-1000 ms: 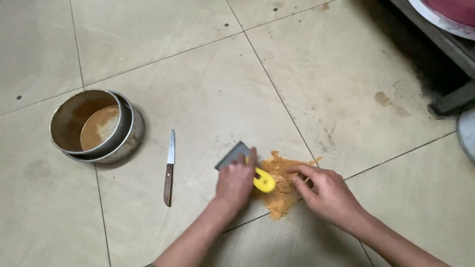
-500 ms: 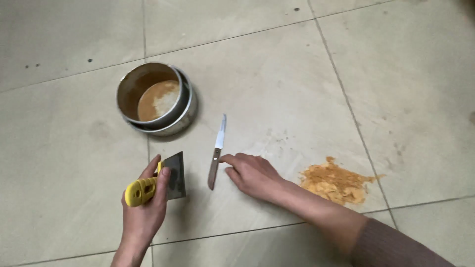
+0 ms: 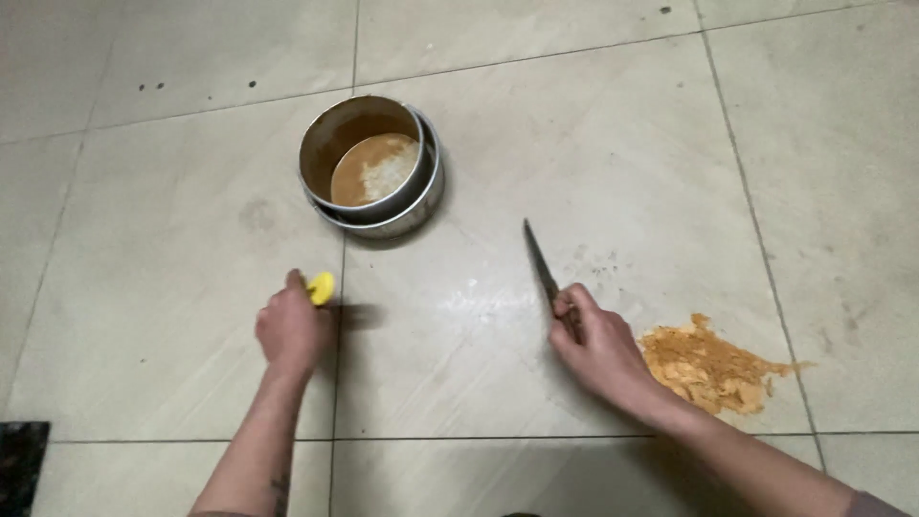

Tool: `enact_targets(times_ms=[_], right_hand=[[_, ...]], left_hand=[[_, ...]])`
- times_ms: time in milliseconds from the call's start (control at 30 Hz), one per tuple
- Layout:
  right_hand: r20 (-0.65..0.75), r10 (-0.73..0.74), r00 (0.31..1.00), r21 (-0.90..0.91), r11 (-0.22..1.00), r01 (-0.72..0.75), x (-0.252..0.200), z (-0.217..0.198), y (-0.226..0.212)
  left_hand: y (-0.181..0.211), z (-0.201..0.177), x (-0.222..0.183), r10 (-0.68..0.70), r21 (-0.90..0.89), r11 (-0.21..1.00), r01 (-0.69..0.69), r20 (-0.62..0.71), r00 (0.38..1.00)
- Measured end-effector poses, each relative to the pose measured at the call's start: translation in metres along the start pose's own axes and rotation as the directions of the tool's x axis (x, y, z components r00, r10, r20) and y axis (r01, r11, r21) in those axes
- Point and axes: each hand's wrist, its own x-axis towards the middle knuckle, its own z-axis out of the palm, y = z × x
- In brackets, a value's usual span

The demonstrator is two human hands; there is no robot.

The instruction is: Scraping residue from a baking pan base with a knife and cleaning the floor with a scraper.

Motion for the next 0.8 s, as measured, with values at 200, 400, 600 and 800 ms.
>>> enact_targets(times_ms=[200, 400, 600, 800], right_hand=[[-0.314, 0.392, 0.865, 0.324, 0.900, -0.291, -0.097, -0.080, 0.064], [-0.484, 0.682, 0.548, 0.426, 0.731, -0.533, -0.193, -0.096, 0.157], [-0.478, 0.785, 0.393, 0.463, 0.606, -0.647, -0.249, -0.064, 0.230], [-0.372, 0.856, 0.358, 0.585, 0.516, -0.626, -0.236, -0.048, 0.231]], left_hand=[[0.173, 0.075, -0.121, 0.591, 0.064, 0.803, -0.593, 0.048, 0.805], [0.232, 0.030, -0.179, 0.932, -0.156, 0.347, -0.925, 0.164, 0.323], [0.191, 0.008, -0.021, 0.668, 0.174, 0.722, -0.670, 0.078, 0.740], [0.263, 0.053, -0.032, 0.601, 0.075, 0.798, -0.598, -0.019, 0.799]])
